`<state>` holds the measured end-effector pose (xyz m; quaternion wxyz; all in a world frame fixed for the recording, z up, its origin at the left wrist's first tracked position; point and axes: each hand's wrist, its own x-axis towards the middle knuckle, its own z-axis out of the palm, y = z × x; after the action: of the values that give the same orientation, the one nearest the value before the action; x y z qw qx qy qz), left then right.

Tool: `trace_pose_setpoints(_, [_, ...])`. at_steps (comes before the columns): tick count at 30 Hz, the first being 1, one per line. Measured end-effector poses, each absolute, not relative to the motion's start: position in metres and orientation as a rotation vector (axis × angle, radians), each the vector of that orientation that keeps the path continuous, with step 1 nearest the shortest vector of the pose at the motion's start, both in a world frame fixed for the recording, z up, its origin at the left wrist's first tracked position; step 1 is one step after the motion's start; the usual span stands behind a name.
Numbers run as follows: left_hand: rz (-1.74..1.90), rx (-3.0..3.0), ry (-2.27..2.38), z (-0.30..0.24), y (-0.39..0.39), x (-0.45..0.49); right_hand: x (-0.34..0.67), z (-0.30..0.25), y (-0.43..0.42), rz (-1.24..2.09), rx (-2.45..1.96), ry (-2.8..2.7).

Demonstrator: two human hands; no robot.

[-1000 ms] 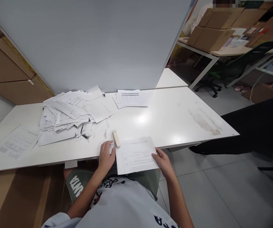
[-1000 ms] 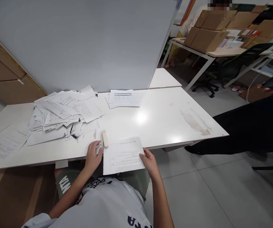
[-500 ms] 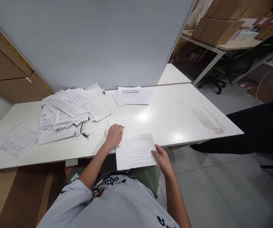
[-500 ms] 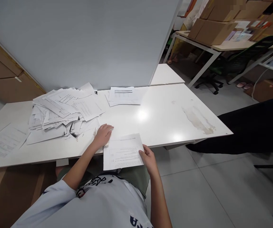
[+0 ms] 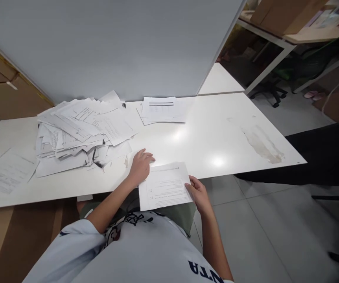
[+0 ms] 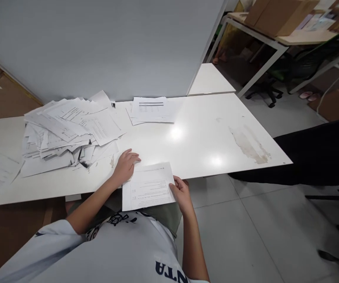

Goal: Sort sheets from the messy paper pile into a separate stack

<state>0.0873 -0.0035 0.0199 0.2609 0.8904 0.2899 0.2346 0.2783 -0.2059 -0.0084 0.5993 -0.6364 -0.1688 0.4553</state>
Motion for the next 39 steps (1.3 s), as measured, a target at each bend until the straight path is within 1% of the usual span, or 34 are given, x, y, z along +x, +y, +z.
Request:
trace_pose_setpoints(5, [0.596,2.288,0.789,0.026,-0.002,0.088,0.275,-0.01,-0.205,1.06,-1.48,-0.41])
trace_pose_setpoints(11, [0.711,2.059,0.853,0.028,-0.003,0.085,0.284,-0.008,-0.213,0.998,-1.513,-0.512])
trace_pose_setpoints(14, [0.79,1.917,0.856,0.025,-0.007,0.081,0.311,-0.002,-0.222,0.858,-1.596,-0.474])
trace_pose_setpoints(17, [0.862,1.819,0.865,0.023,-0.009,0.077,0.346,0.005,-0.215,0.603,-1.593,-0.309])
trace_pose_setpoints(19, [0.869,1.78,0.86,0.023,-0.008,0.076,0.365,0.01,-0.193,0.471,-1.536,-0.227])
trace_pose_setpoints(22, [0.826,1.751,0.864,0.024,-0.006,0.075,0.386,0.017,-0.134,0.418,-1.481,-0.231])
trace_pose_setpoints(27, [0.776,1.719,0.9,0.024,-0.003,0.073,0.407,0.023,-0.001,0.453,-1.622,-0.445])
trace_pose_setpoints(31, [0.764,1.75,0.905,0.021,-0.004,0.072,0.413,0.028,0.083,0.373,-1.752,-0.614])
trace_pose_setpoints(34, [0.787,1.736,0.906,0.023,-0.007,0.072,0.406,0.026,0.105,0.233,-1.86,-0.728])
trace_pose_setpoints(39, [0.772,1.718,0.901,0.025,-0.005,0.072,0.385,0.009,0.077,0.134,-2.003,-0.804])
